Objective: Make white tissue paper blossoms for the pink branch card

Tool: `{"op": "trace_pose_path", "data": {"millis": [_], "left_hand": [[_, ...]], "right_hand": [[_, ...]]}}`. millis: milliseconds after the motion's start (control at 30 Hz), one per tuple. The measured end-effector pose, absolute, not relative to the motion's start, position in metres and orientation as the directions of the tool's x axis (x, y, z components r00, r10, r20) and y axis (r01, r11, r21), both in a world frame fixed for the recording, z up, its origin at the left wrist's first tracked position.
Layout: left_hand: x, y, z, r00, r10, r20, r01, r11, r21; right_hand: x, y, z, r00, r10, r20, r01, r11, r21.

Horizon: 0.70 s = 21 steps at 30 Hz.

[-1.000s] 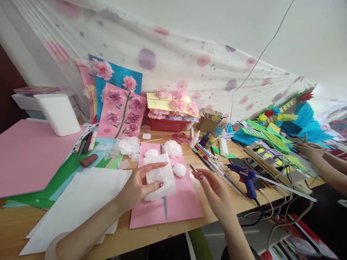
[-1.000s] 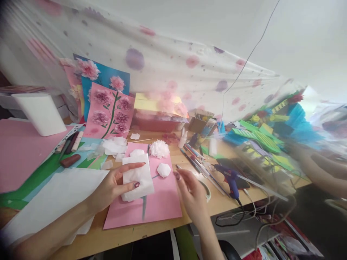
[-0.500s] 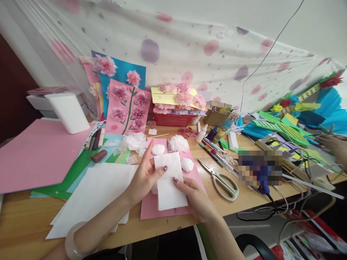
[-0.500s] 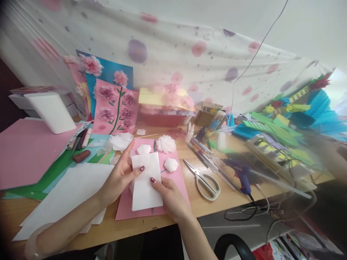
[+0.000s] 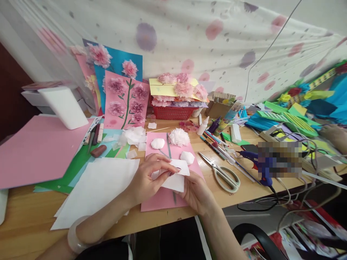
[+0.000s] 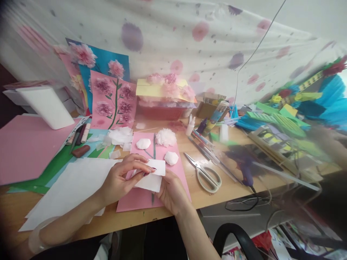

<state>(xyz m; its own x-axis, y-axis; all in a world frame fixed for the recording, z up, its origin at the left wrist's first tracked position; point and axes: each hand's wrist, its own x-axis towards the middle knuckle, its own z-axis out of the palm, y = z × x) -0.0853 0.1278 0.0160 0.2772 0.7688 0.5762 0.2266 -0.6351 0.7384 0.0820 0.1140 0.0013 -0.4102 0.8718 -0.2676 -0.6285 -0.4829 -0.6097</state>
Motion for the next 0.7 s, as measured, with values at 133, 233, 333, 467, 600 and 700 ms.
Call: {"op": "trace_pose_path", "data": {"millis": [133, 233, 333, 467, 600, 700], "left_hand": [[-0.085, 0.127, 0.015, 0.307, 0.766, 0.565, 0.246, -0.638, 0.730], [-0.085, 0.127, 0.013, 0.357, 0.779, 0.515, 0.231, -0.608, 0.759], [-0.086, 0.126, 0.011, 0.390, 0.798, 0.459, 0.248, -0.571, 0.782], [-0.085, 0.125, 0.013, 0.414, 0.803, 0.429, 0.261, -0.556, 0.789], [-0.085, 0.124, 0.014, 0.429, 0.810, 0.400, 0.276, -0.539, 0.796], [-0.085, 0.124, 0.013, 0.445, 0.811, 0.380, 0.297, -0.534, 0.791]], "right_hand": [[0.084, 0.118, 0.001, -0.454, 0.860, -0.234, -0.645, -0.498, -0.579], [0.088, 0.121, 0.002, -0.473, 0.850, -0.234, -0.654, -0.516, -0.553], [0.091, 0.122, 0.003, -0.484, 0.841, -0.243, -0.657, -0.532, -0.534], [0.093, 0.123, 0.003, -0.498, 0.827, -0.260, -0.653, -0.555, -0.515], [0.094, 0.123, 0.001, -0.504, 0.831, -0.234, -0.656, -0.545, -0.522], [0.095, 0.123, 0.001, -0.480, 0.845, -0.234, -0.655, -0.524, -0.544]]}}
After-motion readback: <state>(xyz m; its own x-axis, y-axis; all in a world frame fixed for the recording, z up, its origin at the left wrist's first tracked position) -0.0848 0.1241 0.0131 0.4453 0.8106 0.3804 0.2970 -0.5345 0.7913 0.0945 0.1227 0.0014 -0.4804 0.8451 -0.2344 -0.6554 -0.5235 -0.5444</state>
